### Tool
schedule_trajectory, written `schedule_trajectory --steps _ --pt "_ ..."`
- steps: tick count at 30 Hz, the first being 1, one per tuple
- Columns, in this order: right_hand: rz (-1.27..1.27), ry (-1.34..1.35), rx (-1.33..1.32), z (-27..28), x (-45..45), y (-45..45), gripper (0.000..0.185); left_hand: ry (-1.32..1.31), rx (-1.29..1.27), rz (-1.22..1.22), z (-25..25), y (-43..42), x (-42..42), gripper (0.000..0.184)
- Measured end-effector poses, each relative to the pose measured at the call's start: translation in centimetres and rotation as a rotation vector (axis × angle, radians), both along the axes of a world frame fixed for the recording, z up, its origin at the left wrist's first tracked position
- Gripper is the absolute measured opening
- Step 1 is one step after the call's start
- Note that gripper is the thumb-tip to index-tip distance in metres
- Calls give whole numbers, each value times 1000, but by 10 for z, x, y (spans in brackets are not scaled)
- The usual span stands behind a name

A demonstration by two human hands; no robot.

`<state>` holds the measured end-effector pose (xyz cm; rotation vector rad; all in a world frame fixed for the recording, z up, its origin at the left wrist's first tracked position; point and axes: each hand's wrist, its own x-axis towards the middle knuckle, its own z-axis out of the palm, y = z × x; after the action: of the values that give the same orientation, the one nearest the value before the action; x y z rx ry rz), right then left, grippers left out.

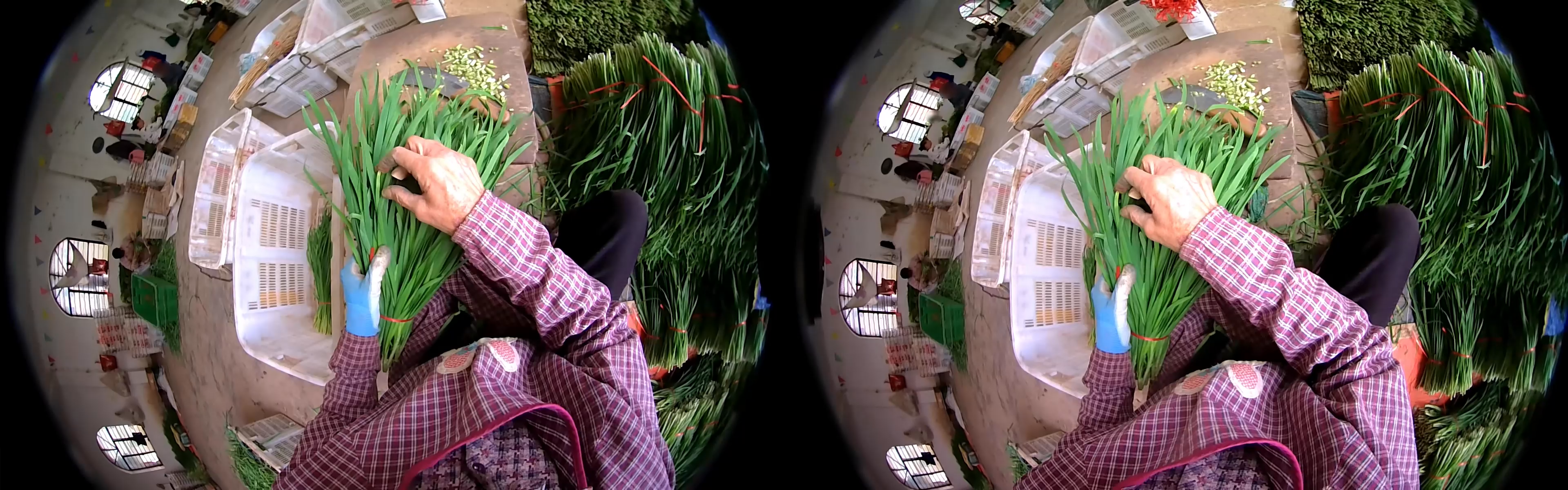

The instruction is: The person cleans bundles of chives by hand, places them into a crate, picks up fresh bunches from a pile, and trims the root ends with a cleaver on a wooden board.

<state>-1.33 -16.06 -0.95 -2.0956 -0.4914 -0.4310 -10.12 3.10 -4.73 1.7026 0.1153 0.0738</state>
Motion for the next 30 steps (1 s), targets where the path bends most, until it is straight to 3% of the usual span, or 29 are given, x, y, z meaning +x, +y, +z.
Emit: schedule_trajectory --steps 8,19,22,26,30 --pt "72 81 103 0 -3 7 22 15 1 0 -1 1 1 35" --pt "-159 -341 9 -26 -3 13 22 1 0 15 1 -5 2 34" --pt "-339 -333 235 -18 12 -1 21 23 -5 21 -3 0 1 33" --pt "-462 -220 294 4 24 -60 25 42 -27 25 -13 8 2 34" --pt "-597 -187 2 12 24 -94 19 24 -30 27 -15 8 1 36"
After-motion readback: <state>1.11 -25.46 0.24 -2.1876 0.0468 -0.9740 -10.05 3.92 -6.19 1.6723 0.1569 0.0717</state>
